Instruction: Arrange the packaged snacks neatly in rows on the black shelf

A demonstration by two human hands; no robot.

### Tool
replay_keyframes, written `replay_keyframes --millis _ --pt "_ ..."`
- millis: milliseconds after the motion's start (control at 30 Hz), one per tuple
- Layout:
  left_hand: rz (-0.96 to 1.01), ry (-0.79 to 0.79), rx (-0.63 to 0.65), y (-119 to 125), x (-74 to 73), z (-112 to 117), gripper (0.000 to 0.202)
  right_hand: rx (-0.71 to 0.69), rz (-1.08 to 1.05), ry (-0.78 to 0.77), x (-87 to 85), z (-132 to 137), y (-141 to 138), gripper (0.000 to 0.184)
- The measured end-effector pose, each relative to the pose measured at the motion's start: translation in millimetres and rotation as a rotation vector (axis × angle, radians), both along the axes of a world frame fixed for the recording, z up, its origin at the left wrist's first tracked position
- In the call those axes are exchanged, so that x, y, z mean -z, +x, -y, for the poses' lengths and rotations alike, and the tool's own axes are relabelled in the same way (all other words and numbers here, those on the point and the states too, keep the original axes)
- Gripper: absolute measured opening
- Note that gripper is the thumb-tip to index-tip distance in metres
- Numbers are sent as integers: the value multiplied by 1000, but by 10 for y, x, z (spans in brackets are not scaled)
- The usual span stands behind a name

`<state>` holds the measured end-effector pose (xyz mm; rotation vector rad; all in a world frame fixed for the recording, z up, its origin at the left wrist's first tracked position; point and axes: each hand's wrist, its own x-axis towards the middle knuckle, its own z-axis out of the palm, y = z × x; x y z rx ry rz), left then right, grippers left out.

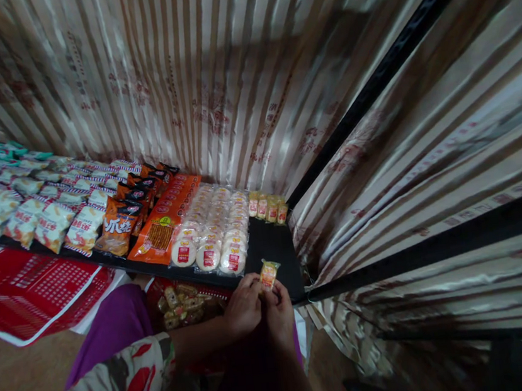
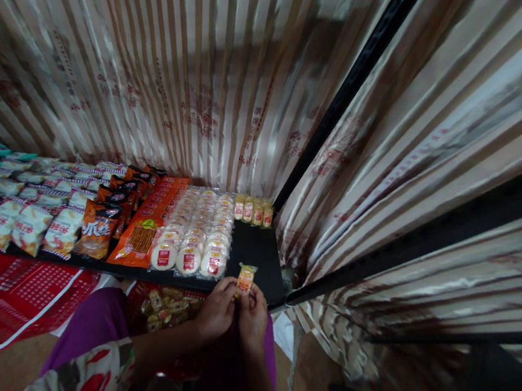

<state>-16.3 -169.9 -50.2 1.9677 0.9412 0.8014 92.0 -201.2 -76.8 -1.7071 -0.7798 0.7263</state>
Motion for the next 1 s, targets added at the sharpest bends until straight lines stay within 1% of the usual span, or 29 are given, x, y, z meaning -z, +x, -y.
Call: replay_keyframes --millis 100,167,267,367,500,667,767,867,1000 --pt "-11 -16 -27 78 -34 -67 40 23 -78 -9 28 -82 50 57" --pt "-12 -16 -33 132 -43 -124 39 30 -85 -5 52 -138 96 59" --pt "-35 -25 -43 222 -40 -211 38 36 -22 18 80 -224 177 56" --pt "-80 -37 -73 316 -32 -281 32 52 33 26 107 -312 256 54" --pt "-92 -71 -119 433 -19 -353 25 39 42 19 161 -430 339 55" --pt "-54 -144 -139 545 -13 -437 24 29 49 26 200 -580 405 56" --pt "-45 -154 -156 599 -24 -482 29 14 62 15 180 -675 441 55" --pt "-75 -185 -192 662 -20 -525 35 3 91 7 122 -761 463 49" --pt "-56 -174 -258 761 55 -601 41 -33 157 -26 17 -870 470 44"
